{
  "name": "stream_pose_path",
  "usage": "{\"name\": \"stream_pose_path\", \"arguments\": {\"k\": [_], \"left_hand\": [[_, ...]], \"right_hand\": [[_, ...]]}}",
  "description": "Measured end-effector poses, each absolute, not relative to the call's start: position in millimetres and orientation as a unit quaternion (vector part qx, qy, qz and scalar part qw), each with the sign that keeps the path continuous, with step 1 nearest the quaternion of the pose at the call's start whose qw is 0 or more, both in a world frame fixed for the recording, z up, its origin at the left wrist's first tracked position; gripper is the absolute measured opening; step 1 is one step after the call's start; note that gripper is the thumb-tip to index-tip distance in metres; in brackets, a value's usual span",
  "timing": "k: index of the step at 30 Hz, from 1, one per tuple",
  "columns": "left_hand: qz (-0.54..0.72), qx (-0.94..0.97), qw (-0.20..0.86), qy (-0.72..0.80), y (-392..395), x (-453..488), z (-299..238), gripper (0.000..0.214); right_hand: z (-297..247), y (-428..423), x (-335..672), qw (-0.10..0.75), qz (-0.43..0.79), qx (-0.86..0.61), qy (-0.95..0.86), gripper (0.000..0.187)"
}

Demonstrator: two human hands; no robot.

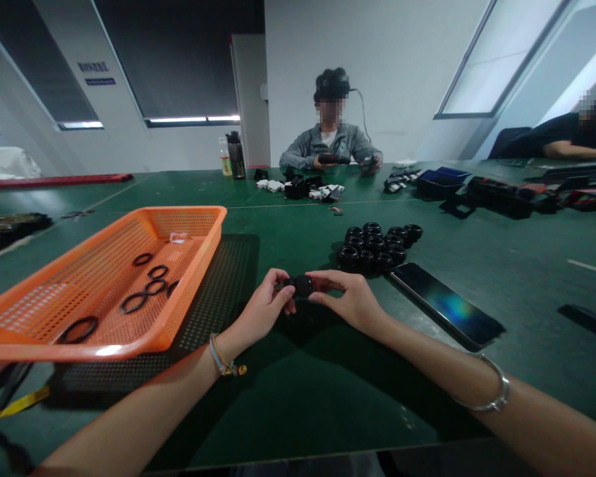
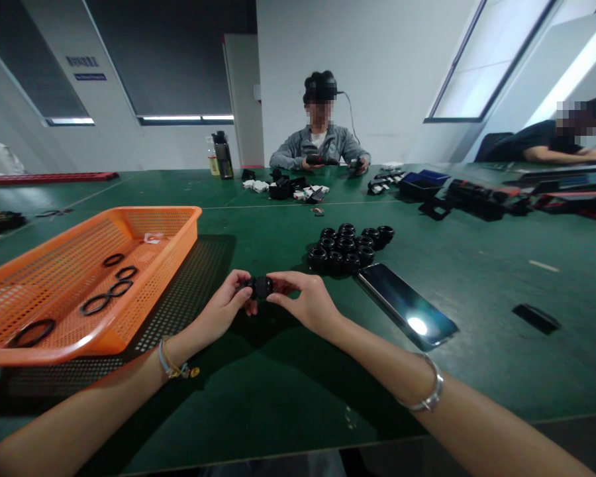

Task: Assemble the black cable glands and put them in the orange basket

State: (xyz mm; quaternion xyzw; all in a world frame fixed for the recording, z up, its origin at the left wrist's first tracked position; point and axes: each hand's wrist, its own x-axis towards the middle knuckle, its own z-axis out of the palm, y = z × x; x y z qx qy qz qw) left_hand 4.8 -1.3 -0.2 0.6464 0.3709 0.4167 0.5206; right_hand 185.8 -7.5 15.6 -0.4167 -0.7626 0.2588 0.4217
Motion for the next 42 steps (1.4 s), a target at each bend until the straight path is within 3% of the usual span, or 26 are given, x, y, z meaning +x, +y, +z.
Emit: {"name": "stream_pose_path", "arguments": {"k": [20,25,30,42], "left_hand": [[0.409,0.627,0.536,0.39,0.0,6.0,0.7,0.022],[0.405,0.627,0.536,0.394,-0.1,5.9,0.3,0.02],[0.401,0.633,0.533,0.393,-1.3,5.9,1.4,0.018],[0.406,0.645,0.512,0.396,-3.1,5.5,1.9,0.014]], "right_hand": [[18.4,-8.0,187.1,0.388,0.21,-0.402,-0.802,0.027],[17.6,-8.8,185.0,0.413,0.209,-0.406,-0.788,0.039],[17.8,-8.6,185.2,0.417,0.211,-0.403,-0.787,0.026],[18.7,-7.3,187.8,0.411,0.222,-0.407,-0.785,0.024]]}}
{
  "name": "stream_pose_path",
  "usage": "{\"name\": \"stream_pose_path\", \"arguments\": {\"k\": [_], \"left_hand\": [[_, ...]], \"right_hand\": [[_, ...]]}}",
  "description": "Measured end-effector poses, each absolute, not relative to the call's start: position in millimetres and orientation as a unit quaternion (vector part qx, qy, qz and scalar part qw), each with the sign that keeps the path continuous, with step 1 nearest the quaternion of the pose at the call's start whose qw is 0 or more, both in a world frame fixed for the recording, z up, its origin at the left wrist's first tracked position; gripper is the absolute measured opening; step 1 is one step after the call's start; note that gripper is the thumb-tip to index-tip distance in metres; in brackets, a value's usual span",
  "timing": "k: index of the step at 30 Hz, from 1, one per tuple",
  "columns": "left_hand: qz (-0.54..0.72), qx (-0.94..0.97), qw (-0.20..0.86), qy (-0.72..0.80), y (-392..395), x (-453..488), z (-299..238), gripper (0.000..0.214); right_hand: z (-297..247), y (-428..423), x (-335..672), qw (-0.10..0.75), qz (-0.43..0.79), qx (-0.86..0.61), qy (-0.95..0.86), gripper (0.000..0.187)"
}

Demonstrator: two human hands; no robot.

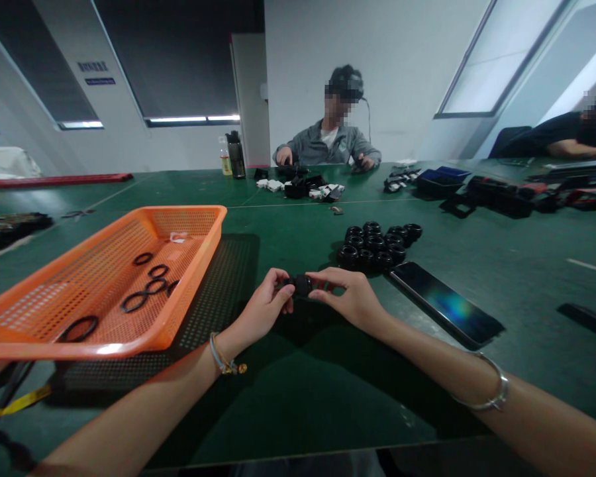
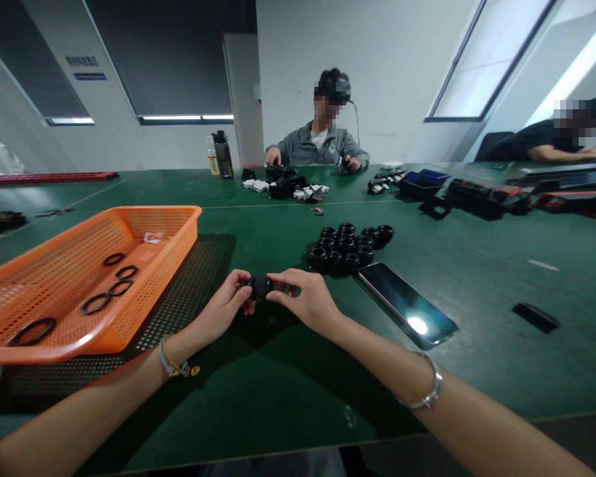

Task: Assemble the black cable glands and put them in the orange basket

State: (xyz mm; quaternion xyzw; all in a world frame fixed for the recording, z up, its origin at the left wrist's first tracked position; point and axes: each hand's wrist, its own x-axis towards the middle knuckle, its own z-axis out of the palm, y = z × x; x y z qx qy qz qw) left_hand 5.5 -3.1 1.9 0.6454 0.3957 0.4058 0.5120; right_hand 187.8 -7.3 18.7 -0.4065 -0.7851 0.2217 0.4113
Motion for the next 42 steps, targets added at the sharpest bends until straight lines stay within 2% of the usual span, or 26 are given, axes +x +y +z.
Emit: {"name": "stream_pose_path", "arguments": {"k": [10,15,20,38,42], "left_hand": [[0.402,0.621,0.528,0.416,-1.0,6.0,1.5,0.02],[0.404,0.623,0.526,0.415,-1.6,6.3,1.9,0.019],[0.404,0.631,0.522,0.407,-1.6,5.4,0.4,0.019],[0.397,0.653,0.499,0.409,-2.4,4.0,-0.7,0.013],[0.392,0.65,0.501,0.415,-2.5,4.7,-0.5,0.013]], "right_hand": [[20.6,-5.7,188.5,0.382,0.285,-0.412,-0.777,0.024],[17.4,-6.6,186.3,0.415,0.29,-0.407,-0.76,0.041],[16.7,-6.5,187.4,0.404,0.245,-0.409,-0.781,0.03],[19.8,-7.2,188.9,0.382,0.312,-0.401,-0.772,0.034],[18.9,-5.1,189.3,0.374,0.288,-0.406,-0.782,0.031]]}}
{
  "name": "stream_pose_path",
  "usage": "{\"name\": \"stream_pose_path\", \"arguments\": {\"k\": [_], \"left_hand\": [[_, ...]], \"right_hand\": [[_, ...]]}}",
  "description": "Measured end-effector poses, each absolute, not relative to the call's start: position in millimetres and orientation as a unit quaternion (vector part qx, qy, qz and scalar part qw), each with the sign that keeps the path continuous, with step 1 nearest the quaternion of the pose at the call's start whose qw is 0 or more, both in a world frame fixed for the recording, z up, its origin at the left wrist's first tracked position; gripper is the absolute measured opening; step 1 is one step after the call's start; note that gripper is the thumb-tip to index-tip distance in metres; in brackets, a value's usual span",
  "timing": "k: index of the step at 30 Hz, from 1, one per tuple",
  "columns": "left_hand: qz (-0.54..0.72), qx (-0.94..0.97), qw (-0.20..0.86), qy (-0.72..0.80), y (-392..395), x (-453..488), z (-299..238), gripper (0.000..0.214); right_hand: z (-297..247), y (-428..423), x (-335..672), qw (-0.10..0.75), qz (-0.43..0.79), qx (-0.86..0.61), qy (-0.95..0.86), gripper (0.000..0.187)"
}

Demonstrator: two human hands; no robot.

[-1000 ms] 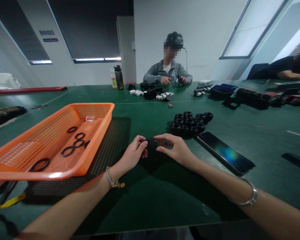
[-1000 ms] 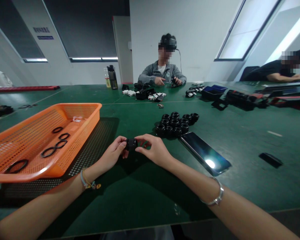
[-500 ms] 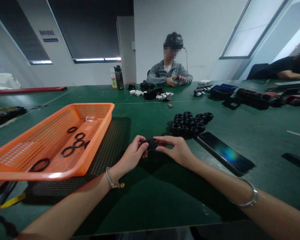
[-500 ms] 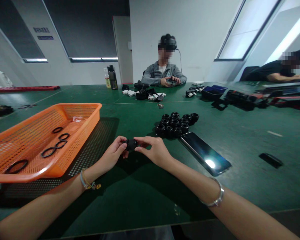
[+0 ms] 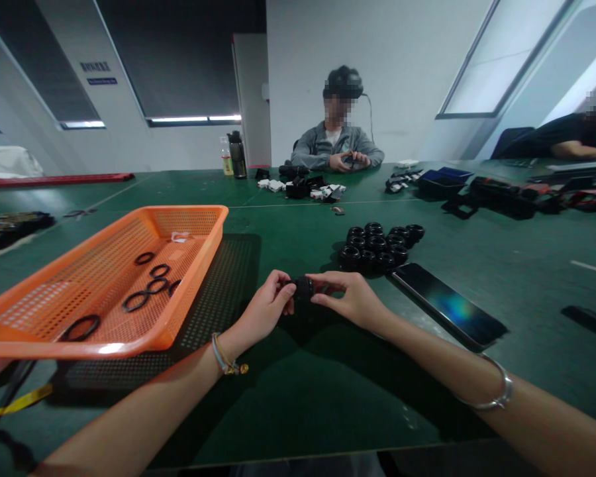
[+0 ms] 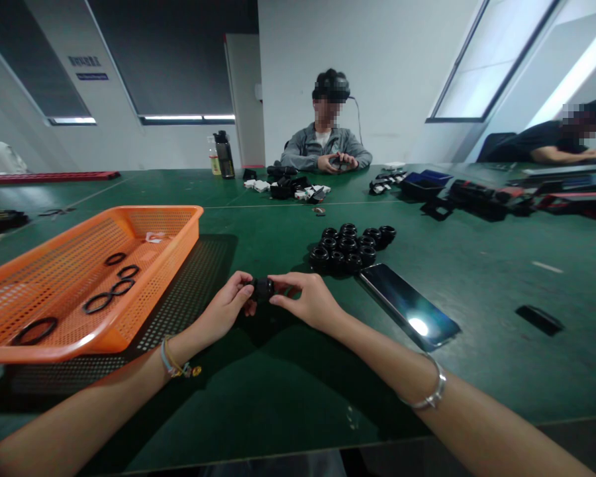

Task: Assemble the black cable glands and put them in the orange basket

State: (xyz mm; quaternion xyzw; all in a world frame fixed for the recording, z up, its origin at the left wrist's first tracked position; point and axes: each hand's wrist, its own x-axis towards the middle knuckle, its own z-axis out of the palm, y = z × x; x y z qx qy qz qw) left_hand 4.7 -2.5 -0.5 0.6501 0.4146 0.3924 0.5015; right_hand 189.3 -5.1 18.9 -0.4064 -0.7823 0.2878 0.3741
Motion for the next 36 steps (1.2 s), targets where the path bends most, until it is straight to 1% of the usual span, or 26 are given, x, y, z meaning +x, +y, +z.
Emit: {"name": "stream_pose_path", "arguments": {"k": [2,3,6,7,11,19,28,32,36], "left_hand": [[0.392,0.65,0.502,0.415,-2.5,5.0,-0.3,0.013],[0.393,0.649,0.502,0.415,-2.4,5.1,-0.4,0.014],[0.394,0.649,0.503,0.413,-1.9,5.3,-0.8,0.014],[0.395,0.648,0.504,0.412,-1.7,5.4,-1.1,0.014],[0.399,0.649,0.5,0.411,-1.4,5.2,-2.1,0.014],[0.394,0.66,0.493,0.407,-2.5,4.8,0.1,0.013],[0.393,0.661,0.491,0.41,-2.6,4.5,-1.0,0.015],[0.398,0.651,0.495,0.414,-2.1,4.6,-3.0,0.016],[0.398,0.654,0.497,0.409,-1.3,5.6,-3.2,0.016]], "right_hand": [[18.3,-4.6,188.7,0.377,0.275,-0.408,-0.785,0.028],[17.9,-4.6,188.3,0.381,0.274,-0.409,-0.782,0.03],[16.2,-5.1,187.0,0.401,0.282,-0.415,-0.767,0.041],[15.7,-5.2,186.7,0.405,0.283,-0.415,-0.764,0.042],[15.3,-5.4,186.6,0.404,0.275,-0.415,-0.767,0.033],[15.3,-4.7,187.7,0.402,0.263,-0.418,-0.771,0.031],[17.1,-5.4,188.5,0.385,0.282,-0.419,-0.773,0.03],[15.0,-5.0,188.3,0.376,0.316,-0.388,-0.78,0.036],[10.3,-4.8,184.9,0.39,0.328,-0.399,-0.762,0.045]]}}
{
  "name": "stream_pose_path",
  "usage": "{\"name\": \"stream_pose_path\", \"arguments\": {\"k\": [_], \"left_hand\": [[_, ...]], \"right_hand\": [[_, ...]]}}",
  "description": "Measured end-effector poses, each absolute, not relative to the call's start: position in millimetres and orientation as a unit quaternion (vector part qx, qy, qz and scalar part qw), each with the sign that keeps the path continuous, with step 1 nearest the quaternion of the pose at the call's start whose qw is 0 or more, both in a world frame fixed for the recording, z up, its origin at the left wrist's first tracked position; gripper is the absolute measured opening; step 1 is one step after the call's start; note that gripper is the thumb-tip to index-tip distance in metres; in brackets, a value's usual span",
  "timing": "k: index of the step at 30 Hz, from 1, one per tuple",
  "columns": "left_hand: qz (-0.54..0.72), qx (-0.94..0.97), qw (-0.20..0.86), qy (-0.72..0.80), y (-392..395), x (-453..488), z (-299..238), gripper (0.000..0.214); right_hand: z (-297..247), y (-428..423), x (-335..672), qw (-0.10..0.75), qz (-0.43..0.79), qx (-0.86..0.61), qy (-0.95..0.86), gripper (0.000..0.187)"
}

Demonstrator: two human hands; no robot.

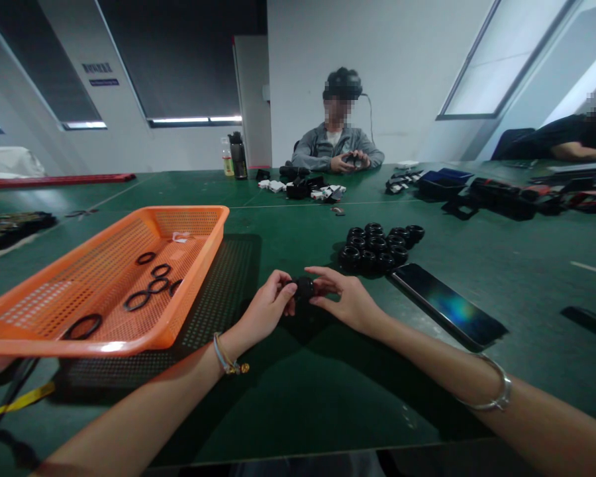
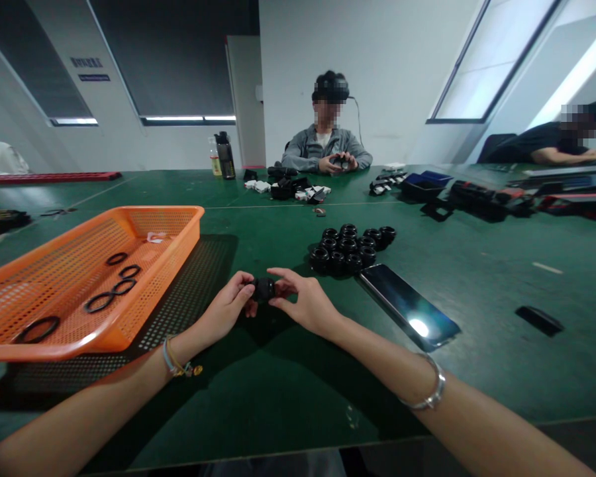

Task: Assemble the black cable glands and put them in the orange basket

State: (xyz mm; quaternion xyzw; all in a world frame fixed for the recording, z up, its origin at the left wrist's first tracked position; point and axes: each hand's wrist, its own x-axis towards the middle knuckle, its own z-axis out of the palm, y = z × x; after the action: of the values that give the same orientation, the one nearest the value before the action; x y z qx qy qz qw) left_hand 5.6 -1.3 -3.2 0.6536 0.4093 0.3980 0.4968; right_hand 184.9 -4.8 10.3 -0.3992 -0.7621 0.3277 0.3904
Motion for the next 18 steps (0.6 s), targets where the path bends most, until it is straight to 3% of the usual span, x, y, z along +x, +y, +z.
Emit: {"name": "stream_pose_path", "arguments": {"k": [18], "left_hand": [[0.391,0.669,0.486,0.404,-4.6,4.9,1.4,0.012]], "right_hand": [[16.7,-6.3,184.7,0.356,0.276,-0.442,-0.775,0.029]]}}
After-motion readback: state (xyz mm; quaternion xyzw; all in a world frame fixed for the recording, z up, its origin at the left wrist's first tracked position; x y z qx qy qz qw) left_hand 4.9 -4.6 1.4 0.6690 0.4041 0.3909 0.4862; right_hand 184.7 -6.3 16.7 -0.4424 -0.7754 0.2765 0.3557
